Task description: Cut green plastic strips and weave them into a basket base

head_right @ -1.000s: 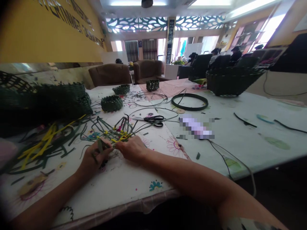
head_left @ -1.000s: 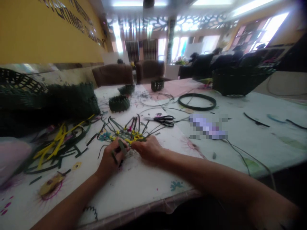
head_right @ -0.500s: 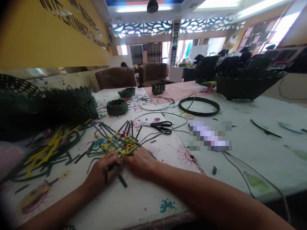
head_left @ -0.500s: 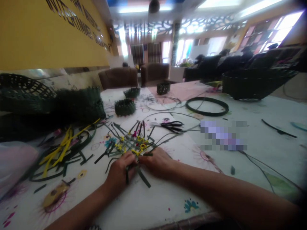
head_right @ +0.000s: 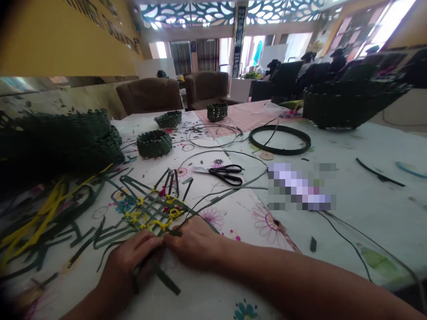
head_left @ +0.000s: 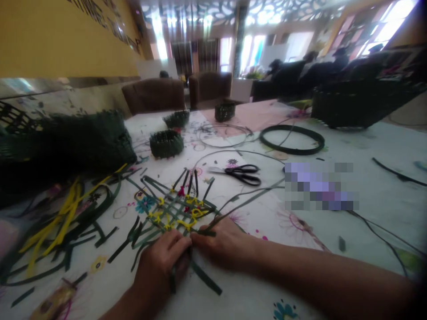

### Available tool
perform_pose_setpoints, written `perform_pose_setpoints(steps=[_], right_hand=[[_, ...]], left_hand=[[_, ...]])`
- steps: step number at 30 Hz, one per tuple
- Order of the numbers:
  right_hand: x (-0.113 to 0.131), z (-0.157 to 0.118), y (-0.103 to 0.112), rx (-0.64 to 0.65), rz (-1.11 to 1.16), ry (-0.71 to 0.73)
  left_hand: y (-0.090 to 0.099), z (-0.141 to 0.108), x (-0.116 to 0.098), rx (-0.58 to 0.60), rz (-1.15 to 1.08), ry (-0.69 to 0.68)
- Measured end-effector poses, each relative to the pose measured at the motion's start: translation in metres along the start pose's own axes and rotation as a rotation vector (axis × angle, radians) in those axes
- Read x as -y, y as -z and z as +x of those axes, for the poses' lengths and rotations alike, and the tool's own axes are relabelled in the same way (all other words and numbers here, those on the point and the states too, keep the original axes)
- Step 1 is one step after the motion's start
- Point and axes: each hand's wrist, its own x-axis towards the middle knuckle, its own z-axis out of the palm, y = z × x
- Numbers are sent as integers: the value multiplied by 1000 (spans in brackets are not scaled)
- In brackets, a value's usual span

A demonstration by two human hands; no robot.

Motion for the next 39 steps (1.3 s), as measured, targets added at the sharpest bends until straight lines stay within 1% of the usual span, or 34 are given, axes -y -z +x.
perform_pose_setpoints(steps=[4,6,9,12,14,17,20,23,26,28,33,39], right_hand=[[-2,0,0,5,17,9],[-3,0,1,-9,43,16],[-4,0,3,-6,78,21],[-5,0,3,17,69,14],[-6,1,2,21,58,5],[-8,1,-2,-9,56,3],[-8,2,-3,-23,59,-1],[-7,3,-3,-62,50,-19],[-5,4,-3,-131,33,-32],[-4,5,-2,-128,36,-54],[-1,9,0,-30,52,-149],[4,12,4,89,36,-239]], left_hand=[[-1,-1,3,63,12,45],[-1,-1,4,44,38,57],[-1,0,4,-24,103,71],[0,2,4,-29,111,66],[0,3,5,-11,87,58],[0,4,6,8,22,66],[2,5,7,43,-67,97],[5,9,8,39,-163,138],[7,12,11,30,-226,214],[7,13,14,26,-228,278],[7,13,19,51,-246,437],[11,14,13,66,-387,690]])
